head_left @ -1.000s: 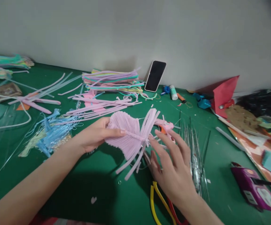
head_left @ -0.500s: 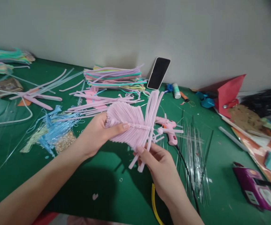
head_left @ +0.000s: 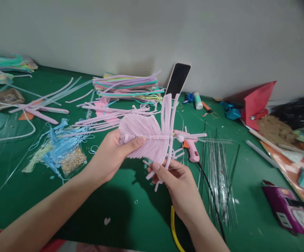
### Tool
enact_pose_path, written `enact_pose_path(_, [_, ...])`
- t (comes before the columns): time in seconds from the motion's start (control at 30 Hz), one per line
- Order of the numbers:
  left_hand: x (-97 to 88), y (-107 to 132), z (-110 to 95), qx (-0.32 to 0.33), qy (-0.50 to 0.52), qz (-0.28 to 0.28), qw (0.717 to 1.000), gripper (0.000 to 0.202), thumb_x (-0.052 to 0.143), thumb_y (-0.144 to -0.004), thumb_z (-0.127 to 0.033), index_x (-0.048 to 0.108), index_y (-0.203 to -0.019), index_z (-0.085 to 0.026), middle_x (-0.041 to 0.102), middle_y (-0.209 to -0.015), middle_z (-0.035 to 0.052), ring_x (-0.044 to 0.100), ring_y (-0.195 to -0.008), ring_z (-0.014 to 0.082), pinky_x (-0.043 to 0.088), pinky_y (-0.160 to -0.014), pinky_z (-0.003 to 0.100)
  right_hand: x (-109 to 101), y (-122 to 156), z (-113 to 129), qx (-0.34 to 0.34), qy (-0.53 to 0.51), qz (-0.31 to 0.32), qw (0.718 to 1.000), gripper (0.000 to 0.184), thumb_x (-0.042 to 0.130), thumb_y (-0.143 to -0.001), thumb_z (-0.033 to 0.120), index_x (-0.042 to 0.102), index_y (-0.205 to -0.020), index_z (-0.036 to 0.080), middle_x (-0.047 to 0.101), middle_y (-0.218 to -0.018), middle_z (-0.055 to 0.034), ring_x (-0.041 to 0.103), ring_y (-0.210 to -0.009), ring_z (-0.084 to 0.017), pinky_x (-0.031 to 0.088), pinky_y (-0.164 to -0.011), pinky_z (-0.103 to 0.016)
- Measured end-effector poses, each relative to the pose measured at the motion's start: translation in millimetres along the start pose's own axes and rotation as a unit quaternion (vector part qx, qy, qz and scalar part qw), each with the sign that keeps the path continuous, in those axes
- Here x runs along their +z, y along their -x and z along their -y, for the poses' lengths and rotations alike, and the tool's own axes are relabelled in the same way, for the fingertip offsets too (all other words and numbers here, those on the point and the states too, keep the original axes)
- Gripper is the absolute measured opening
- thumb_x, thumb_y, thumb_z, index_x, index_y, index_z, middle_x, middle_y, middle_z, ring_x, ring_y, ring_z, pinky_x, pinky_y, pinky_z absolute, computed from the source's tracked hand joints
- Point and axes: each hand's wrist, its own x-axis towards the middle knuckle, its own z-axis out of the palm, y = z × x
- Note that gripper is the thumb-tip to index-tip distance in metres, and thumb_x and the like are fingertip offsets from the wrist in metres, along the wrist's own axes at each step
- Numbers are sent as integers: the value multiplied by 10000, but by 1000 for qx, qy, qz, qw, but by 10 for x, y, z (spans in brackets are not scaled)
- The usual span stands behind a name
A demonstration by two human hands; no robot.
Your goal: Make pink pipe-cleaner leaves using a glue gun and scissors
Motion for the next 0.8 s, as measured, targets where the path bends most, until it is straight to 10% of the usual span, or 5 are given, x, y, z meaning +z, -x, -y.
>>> enact_pose_path(0.8, [7,-36,66,33,32,-15,999,309,711,-785,-224,671,-1088,-180,717,-1038,63,669,-957,232,539,-855,352,-67,-12,-64,-27,14,-17,999,211,773,-698,318,637,-795,189,612,-679,41,561,-603,-75,465,-581,-186])
